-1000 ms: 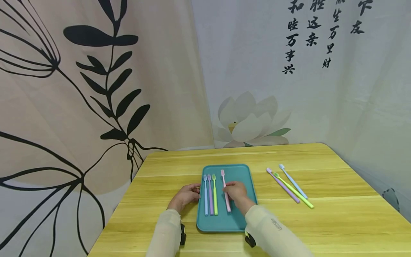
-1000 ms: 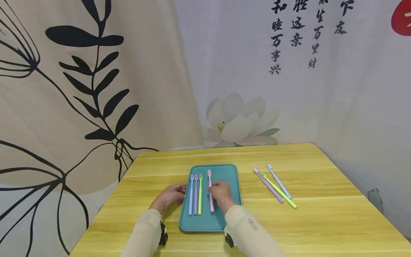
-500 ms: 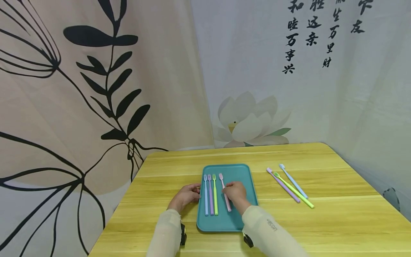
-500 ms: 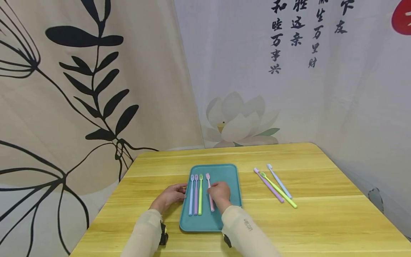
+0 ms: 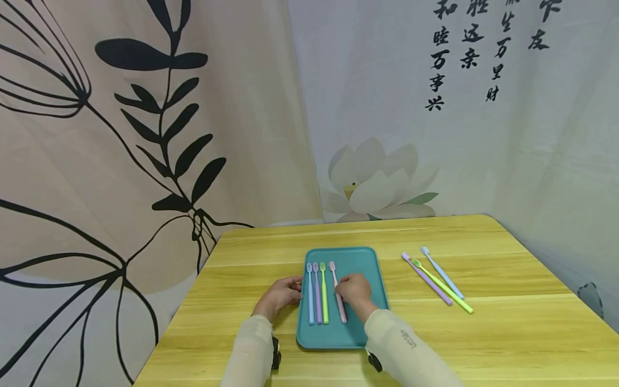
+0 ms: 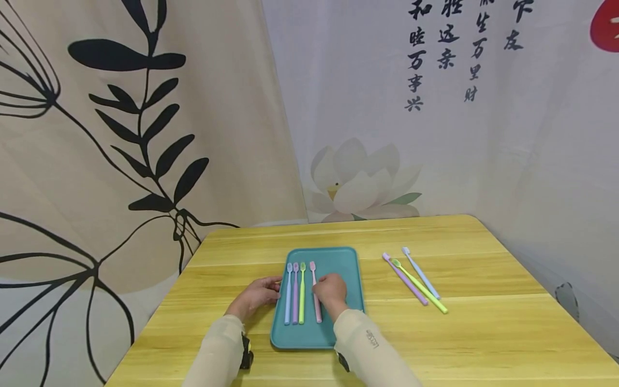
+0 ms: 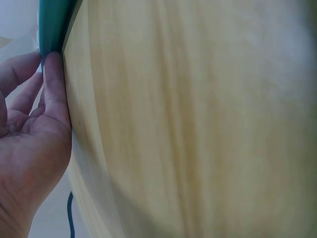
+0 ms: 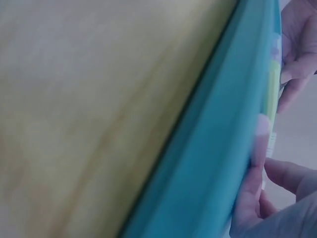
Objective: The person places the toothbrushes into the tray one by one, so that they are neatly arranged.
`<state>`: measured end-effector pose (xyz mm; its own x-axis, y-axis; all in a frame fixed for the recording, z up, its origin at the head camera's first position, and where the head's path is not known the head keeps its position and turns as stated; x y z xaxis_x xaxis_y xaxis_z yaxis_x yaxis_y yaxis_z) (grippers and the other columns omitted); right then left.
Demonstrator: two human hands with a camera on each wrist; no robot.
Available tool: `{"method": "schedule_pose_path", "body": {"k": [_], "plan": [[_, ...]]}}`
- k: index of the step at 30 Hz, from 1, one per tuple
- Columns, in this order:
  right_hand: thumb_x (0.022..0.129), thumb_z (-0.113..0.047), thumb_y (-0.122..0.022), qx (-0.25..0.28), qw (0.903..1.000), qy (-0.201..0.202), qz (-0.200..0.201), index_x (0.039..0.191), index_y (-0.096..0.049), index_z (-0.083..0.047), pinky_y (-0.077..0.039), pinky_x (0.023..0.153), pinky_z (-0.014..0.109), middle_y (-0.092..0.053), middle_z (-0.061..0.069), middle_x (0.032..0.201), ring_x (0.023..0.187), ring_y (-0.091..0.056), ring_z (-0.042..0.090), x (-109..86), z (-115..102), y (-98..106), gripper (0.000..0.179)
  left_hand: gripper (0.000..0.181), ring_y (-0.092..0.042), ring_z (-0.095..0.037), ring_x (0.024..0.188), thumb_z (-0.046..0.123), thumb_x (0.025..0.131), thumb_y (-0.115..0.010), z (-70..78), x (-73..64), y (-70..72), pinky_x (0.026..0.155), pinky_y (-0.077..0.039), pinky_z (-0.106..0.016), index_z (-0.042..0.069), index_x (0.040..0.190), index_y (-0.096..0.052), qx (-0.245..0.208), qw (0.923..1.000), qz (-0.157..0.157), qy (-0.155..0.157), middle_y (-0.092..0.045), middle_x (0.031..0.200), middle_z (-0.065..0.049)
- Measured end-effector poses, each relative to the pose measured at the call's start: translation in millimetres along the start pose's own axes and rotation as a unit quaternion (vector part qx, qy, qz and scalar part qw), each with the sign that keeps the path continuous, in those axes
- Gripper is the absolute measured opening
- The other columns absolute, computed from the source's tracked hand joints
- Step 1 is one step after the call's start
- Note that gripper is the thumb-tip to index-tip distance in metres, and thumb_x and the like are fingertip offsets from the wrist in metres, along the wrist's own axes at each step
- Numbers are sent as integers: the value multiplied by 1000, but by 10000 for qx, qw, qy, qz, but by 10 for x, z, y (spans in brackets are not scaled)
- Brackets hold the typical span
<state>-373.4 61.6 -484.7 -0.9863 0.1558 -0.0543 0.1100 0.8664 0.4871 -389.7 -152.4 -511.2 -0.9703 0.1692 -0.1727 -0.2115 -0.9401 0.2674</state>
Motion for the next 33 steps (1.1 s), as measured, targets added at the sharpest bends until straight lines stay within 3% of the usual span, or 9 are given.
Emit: {"method": "schedule_pose_path", "body": {"k": [23,33], "plan": [[80,-1,-73,316,9993,-14,-188,101,-71,6,-55,59,29,-66,8,78,62,-63,14,49,30,-137,23,57,-57,-21,91,-13,84,-60,6,-5,-8,85,-54,-38,-10,140,-48,43,10000,-28,-56,-56,106,-15],[81,1,-74,639,9975,-180,-239,108,-69,7,-56,60,30,-67,11,84,65,-64,16,72,78,-170,28,57,-57,-22,93,-12,85,-60,-10,-9,-2,86,-54,-38,-9,141,-48,38,10000,-53,-27,-56,108,-16]]}}
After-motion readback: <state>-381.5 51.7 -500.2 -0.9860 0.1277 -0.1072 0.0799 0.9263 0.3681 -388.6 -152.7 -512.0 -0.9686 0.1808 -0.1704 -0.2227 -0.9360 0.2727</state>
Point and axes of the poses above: each hand's wrist, its own x-axis towards the middle knuckle, its own y-axis out of the back of the hand, z = x × y, the point moved 7 cm from there along x, towards the middle knuckle
